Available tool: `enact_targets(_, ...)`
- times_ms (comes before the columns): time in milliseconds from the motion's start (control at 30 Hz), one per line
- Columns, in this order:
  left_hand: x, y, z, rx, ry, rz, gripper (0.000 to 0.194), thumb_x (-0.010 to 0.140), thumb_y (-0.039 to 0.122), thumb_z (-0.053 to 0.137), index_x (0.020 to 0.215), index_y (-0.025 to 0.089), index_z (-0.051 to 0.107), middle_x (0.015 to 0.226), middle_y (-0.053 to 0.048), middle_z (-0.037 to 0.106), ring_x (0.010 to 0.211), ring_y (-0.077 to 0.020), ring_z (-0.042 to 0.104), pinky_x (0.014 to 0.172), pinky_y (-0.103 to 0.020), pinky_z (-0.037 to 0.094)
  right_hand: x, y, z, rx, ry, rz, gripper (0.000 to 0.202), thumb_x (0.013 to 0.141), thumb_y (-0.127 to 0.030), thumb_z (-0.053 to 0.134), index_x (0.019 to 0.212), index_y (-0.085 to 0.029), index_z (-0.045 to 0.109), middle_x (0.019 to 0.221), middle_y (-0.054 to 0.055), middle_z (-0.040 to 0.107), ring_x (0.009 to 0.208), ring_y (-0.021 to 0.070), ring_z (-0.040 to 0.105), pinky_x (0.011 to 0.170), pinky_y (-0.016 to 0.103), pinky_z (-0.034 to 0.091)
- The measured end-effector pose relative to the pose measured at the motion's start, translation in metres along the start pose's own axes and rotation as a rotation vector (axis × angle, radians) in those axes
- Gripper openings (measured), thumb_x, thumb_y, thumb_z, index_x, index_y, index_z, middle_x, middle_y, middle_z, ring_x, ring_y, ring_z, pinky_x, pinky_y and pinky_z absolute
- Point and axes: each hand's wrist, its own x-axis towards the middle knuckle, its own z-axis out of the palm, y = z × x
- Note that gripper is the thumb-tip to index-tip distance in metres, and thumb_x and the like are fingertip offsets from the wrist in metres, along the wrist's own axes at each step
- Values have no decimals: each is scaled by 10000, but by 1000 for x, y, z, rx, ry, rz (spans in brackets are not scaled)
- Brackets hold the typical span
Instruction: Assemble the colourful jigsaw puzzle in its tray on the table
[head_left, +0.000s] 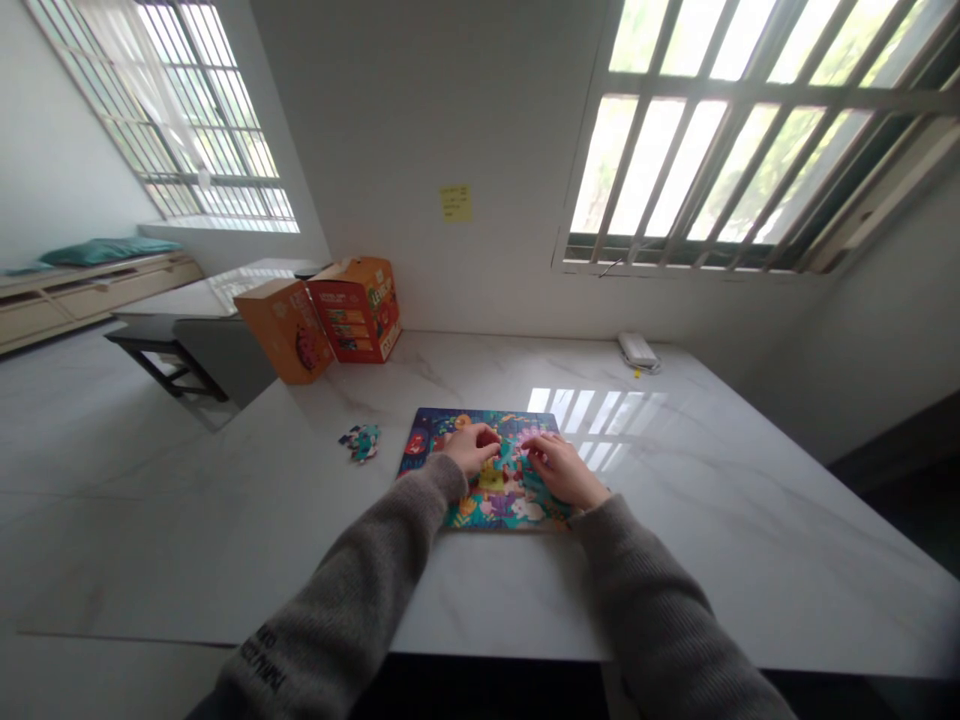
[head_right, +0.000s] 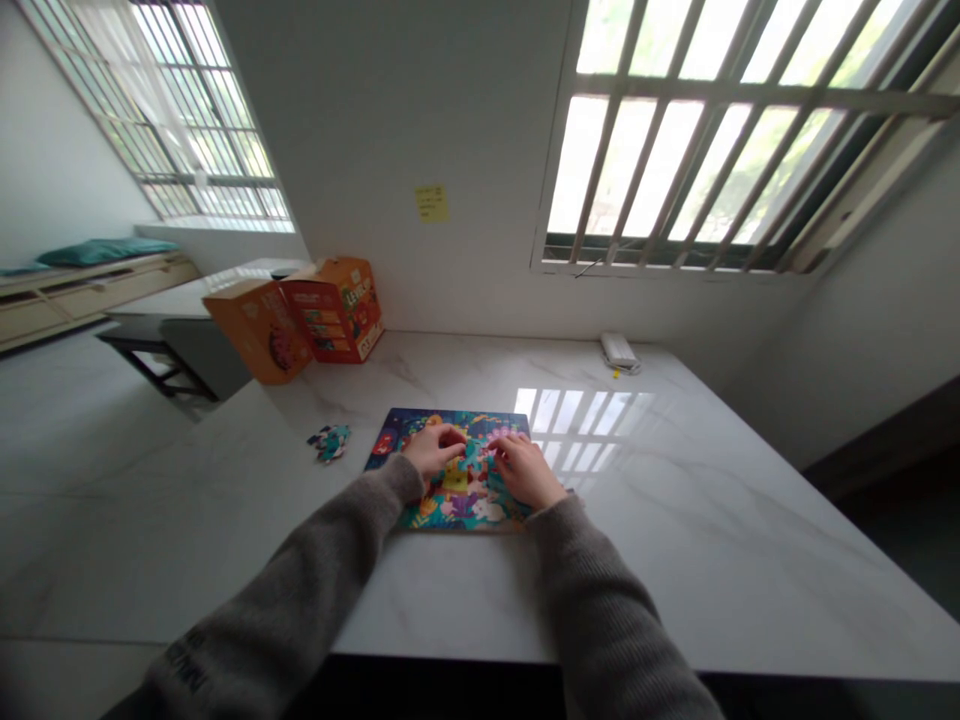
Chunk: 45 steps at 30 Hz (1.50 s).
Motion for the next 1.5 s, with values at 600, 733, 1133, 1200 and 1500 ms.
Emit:
enact_targets(600, -6, 13, 18, 577, 31, 177, 166, 841, 318, 638, 928, 195, 707, 997, -98, 690, 984, -274, 573, 962, -433, 361, 1, 5, 4, -26, -5, -13, 246, 959, -158, 464, 1063, -211, 682, 998, 73, 677, 950, 211, 570, 866, 340, 437)
enact_targets(733, -12, 16, 15, 612, -48, 217, 283, 820, 401, 683, 1037, 219, 701, 1084, -89, 652, 1061, -289, 546, 946, -428, 371, -1, 3, 5, -80, -33, -20, 242, 959, -181, 493, 1103, -223, 682, 1039, 81, 665, 1011, 233, 553, 881, 352, 434)
enact_targets(1133, -17, 22, 7, 695, -143, 262, 228, 844, 353, 669, 1028, 221, 684, 1185, -78, 645, 1124, -302, 528, 910, -423, 385, -5, -11, 0, -252, -76, -42, 237, 949, -214, 536, 1142, -248, 670, 1094, 96, 621, 1051, 257, 515, 882, 363, 409)
enact_targets(1200, -17, 21, 7, 699, -148, 273, 222, 845, 355, 669, 1015, 214, 688, 1171, -82, 649, 1117, -305, 531, 901, -424, 387, -5, -12, 1, -279, -74, -42, 225, 948, -216, 538, 1132, -248, 663, 1118, 100, 613, 1060, 262, 511, 880, 369, 407)
enact_targets(1500, -18, 15, 10, 766, -141, 310, 376, 872, 393, 618, 1223, 260, 650, 1230, -86, 601, 1149, -299, 509, 920, -427, 392, -5, -18, 1, -334, -103, -1, 233, 914, -302, 613, 1137, -237, 631, 1146, 97, 605, 1103, 272, 495, 898, 367, 395)
